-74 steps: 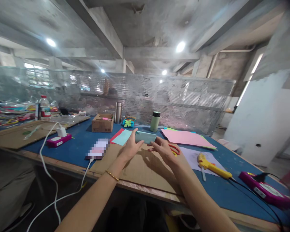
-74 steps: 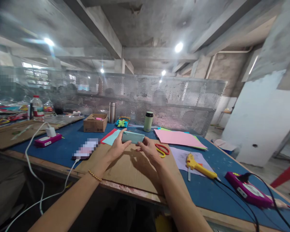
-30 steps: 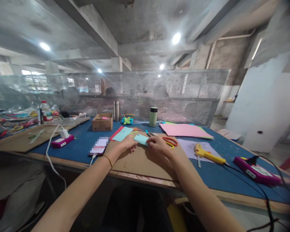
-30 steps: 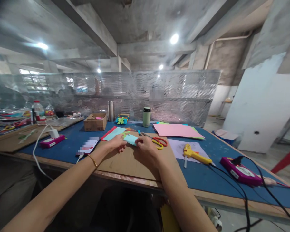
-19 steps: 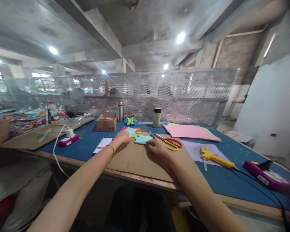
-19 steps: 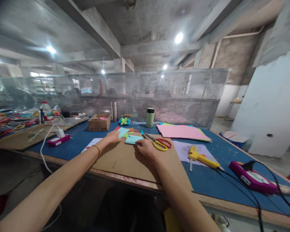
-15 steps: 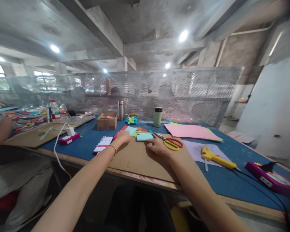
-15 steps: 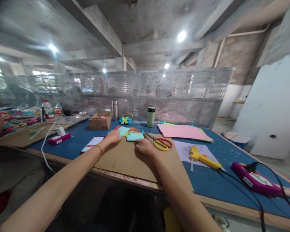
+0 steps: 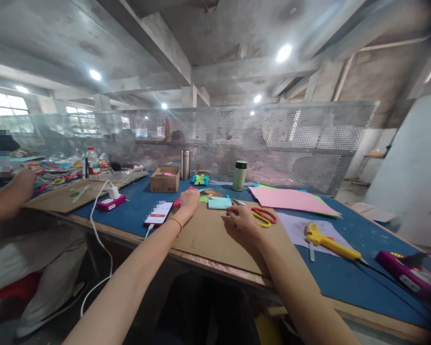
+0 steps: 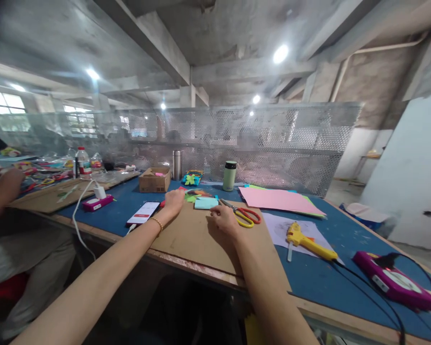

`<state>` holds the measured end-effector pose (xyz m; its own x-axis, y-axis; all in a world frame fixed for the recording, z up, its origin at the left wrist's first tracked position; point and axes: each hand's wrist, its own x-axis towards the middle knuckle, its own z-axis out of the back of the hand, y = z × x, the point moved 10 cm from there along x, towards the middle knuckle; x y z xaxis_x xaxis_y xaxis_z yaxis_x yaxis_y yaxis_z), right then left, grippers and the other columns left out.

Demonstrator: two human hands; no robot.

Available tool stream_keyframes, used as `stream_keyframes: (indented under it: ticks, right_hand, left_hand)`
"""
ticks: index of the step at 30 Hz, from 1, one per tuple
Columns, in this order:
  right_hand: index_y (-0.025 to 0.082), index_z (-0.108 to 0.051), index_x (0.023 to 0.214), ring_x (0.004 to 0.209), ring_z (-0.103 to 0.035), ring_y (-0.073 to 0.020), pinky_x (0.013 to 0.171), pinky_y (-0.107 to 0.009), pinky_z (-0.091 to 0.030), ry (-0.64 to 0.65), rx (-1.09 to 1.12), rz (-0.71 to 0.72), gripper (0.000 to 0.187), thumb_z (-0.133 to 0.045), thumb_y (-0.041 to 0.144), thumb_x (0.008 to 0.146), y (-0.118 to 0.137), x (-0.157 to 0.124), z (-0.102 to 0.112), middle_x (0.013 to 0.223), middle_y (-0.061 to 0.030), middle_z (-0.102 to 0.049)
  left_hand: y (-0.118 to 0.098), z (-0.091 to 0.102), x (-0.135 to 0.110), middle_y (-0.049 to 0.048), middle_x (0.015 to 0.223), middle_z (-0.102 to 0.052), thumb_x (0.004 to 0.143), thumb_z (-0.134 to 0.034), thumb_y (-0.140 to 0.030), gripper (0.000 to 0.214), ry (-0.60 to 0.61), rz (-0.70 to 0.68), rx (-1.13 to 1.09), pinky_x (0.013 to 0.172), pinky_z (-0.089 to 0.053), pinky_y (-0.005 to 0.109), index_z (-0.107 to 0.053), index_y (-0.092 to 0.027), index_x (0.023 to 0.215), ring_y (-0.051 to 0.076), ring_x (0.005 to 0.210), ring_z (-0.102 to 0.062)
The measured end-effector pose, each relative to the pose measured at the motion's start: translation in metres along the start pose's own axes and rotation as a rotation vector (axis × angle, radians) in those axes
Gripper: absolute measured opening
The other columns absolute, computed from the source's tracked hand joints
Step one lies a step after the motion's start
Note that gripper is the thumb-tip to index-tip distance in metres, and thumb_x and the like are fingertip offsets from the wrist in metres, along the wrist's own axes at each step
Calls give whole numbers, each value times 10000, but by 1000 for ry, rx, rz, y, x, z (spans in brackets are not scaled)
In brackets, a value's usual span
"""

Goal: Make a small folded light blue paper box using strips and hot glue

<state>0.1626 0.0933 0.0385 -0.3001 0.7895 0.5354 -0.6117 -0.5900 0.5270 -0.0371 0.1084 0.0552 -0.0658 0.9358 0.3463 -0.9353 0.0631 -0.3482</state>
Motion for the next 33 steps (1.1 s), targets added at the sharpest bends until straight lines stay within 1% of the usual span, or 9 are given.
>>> stream_keyframes:
  ticks: [3,5,9,11,13,17,22,28,33]
  right_hand:
    - [183,-736,859,741,-639,-216,686,-312,-498,-136,8,-2,217,-562,270,761,6,2,21,763,-63,-714]
    - [167,-707,991,803,-639,-224,744,-347,-504,-244,0,-24,308,-488,268,799,9,-1,39,890,-90,-716]
    - [122,-627,1157,915,-623,-235,818,-383,-497,-439,-130,56,400,-432,193,815,31,-34,76,1115,-163,-644]
    - [149,-613,1195,1032,-594,-251,886,-401,-475,-349,-247,190,427,-461,139,796,49,-57,72,1181,-155,-619]
    - [189,-640,1154,1138,-545,-278,969,-452,-421,-222,-375,265,425,-484,90,771,60,-81,62,1209,-127,-624]
    - [214,-646,1142,1210,-504,-283,1030,-484,-359,-52,-468,277,409,-506,65,788,65,-111,51,1272,-102,-609]
    - [222,-643,1123,1126,-557,-242,973,-409,-420,175,-318,320,239,-588,299,903,72,-116,28,1221,-94,-619]
    - [173,-681,973,941,-589,-201,865,-331,-450,213,-327,319,208,-477,211,959,61,-108,11,971,-97,-667]
    - [190,-711,970,932,-602,-196,867,-330,-455,241,-224,294,226,-488,222,954,43,-101,17,989,-87,-691]
  left_hand:
    - [-19,23,-27,239,1113,-642,940,-359,-88,326,-161,-59,71,984,-334,480,-643,-70,1098,322,1123,-533]
    - [-47,34,-58,180,993,-674,944,-363,-105,310,-317,-253,201,917,-355,452,-666,-112,1008,282,987,-564]
    - [-73,13,-119,98,895,-674,905,-462,-87,221,-305,-547,267,851,-364,411,-671,-156,891,244,899,-547]
    - [-72,3,-142,84,922,-668,907,-499,-112,200,-269,-621,240,852,-361,403,-687,-179,886,244,942,-533]
    - [-61,-4,-153,76,959,-655,924,-512,-147,212,-238,-613,179,826,-367,384,-705,-201,853,234,955,-527]
    - [-42,-12,-155,56,910,-639,954,-524,-228,232,-153,-550,11,804,-388,341,-731,-225,851,198,908,-533]
    - [-35,-15,-148,53,926,-663,942,-547,-219,194,-109,-504,-84,849,-400,339,-723,-202,865,199,937,-549]
    - [-38,-8,-140,54,950,-683,918,-561,-231,141,-28,-464,-57,853,-400,365,-681,-185,858,224,959,-564]
    - [-29,-10,-133,49,1000,-701,870,-593,-226,113,59,-421,-126,888,-407,363,-693,-200,916,236,1016,-574]
